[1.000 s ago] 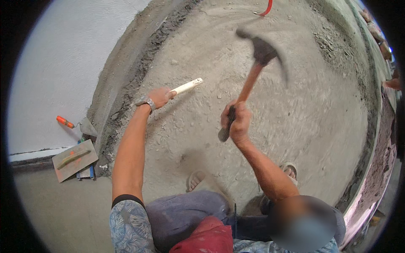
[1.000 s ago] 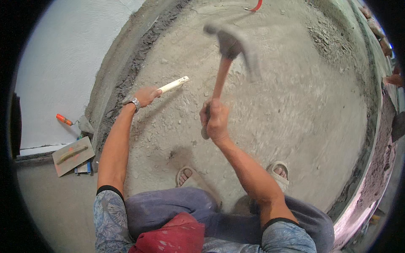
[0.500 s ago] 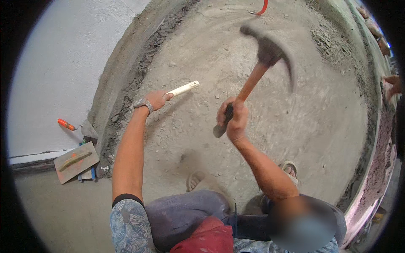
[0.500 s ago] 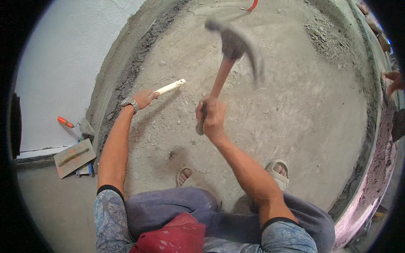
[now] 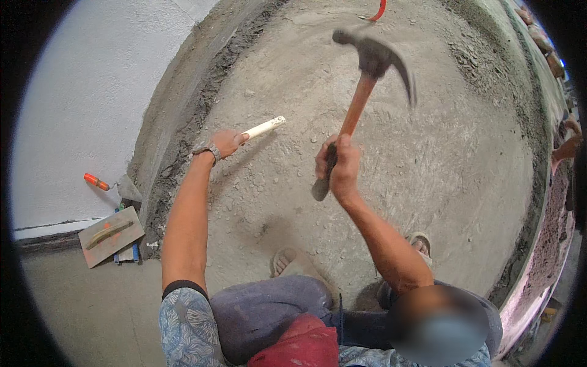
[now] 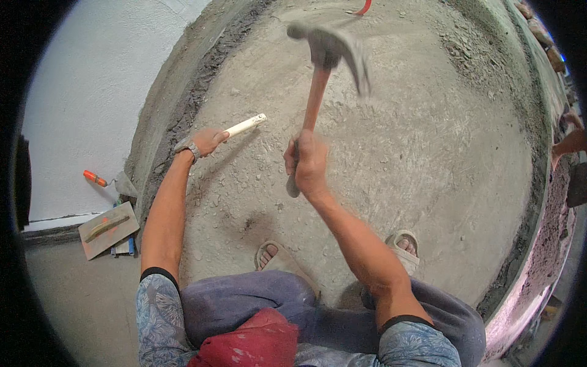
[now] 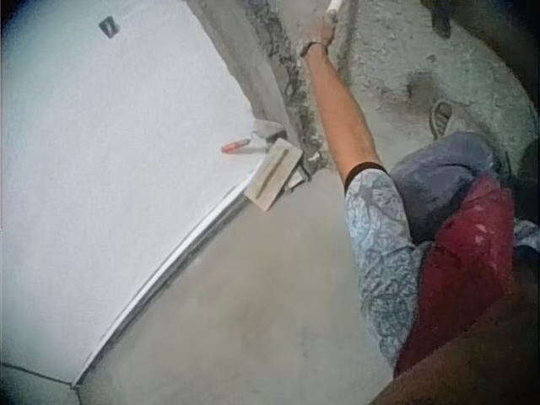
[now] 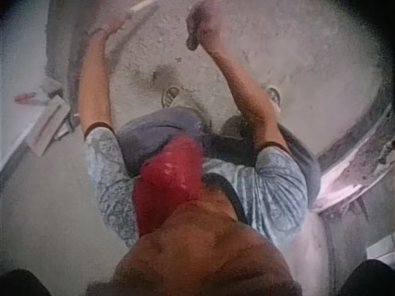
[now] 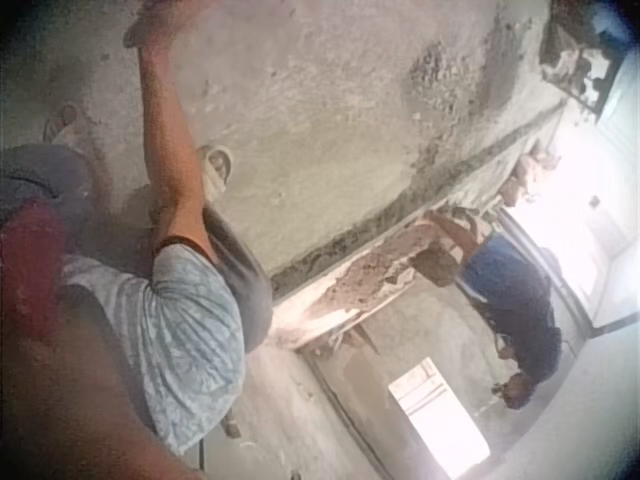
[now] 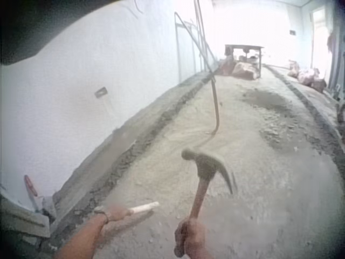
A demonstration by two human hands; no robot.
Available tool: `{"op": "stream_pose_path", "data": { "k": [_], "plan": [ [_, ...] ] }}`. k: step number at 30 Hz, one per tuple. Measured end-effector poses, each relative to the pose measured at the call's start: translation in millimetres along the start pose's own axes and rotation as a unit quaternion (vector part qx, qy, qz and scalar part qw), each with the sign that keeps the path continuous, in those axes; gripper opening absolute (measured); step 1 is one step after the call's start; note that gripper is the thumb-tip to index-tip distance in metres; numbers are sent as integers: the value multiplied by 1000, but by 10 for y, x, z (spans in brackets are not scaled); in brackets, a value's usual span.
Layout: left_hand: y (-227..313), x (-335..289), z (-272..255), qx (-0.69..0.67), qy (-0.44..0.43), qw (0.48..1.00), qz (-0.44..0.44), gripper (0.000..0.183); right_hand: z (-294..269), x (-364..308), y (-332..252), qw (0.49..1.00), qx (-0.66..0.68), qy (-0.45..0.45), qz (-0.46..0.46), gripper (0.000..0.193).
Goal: The person uses a hammer and a chisel to break up a concrete floor. They repeatedly strike the chisel with the hammer to chip away at the surface, creating a pile of debris.
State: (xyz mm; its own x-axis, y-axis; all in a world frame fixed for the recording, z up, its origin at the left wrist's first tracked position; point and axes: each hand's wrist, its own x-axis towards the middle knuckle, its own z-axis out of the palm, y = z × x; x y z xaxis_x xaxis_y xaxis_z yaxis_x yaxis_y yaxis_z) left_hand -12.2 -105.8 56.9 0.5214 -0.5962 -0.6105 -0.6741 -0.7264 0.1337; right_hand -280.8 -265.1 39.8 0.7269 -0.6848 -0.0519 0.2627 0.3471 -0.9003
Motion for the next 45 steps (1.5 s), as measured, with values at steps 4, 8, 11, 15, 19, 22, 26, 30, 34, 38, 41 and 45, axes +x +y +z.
{"op": "stream_pose_path", "data": {
  "k": [4, 8, 11, 15, 19, 22, 26, 30, 34, 38, 41, 45],
  "plan": [
    [57, -9, -30, 19, 25, 999, 15, 52, -71, -102, 400, 930, -254, -31, 264, 63],
    [146, -39, -176, 72, 2, 997, -28, 51, -277, -21, 309, 913, -145, 10, 382, 63],
    [239, -100, -255, 43, -29, 997, -49, 48, -289, 49, -73, 935, -193, 17, 297, 63],
    [368, -143, -189, -56, -32, 997, -46, 47, -220, 108, -467, 977, -168, -1, 134, 44],
    [309, -98, -137, -57, -22, 997, -39, 45, -139, 9, -217, 996, -78, 12, 28, 38],
    [219, -56, -86, -4, 2, 1000, 18, 46, -141, -149, 147, 959, -238, 14, 153, 31],
    [179, -55, -67, 52, 42, 997, 48, 49, -304, -188, 181, 888, -251, -36, 384, 28],
    [245, -86, -150, 49, 6, 999, -2, 51, -319, -114, -74, 941, -203, -32, 269, 26],
    [311, -133, -189, 74, -3, 997, -10, 52, -144, -229, 102, 991, -82, 10, 108, 23],
    [298, -118, -184, 94, -2, 996, 5, 51, -123, -480, 584, 961, -223, 1, 164, 22],
    [256, -99, -172, 98, 1, 995, 3, 50, -254, -475, 638, 911, -270, -24, 312, 23],
    [221, -98, -159, 73, 9, 997, -23, 49, -286, -272, 283, 934, -198, -35, 297, 24]
  ]
}}
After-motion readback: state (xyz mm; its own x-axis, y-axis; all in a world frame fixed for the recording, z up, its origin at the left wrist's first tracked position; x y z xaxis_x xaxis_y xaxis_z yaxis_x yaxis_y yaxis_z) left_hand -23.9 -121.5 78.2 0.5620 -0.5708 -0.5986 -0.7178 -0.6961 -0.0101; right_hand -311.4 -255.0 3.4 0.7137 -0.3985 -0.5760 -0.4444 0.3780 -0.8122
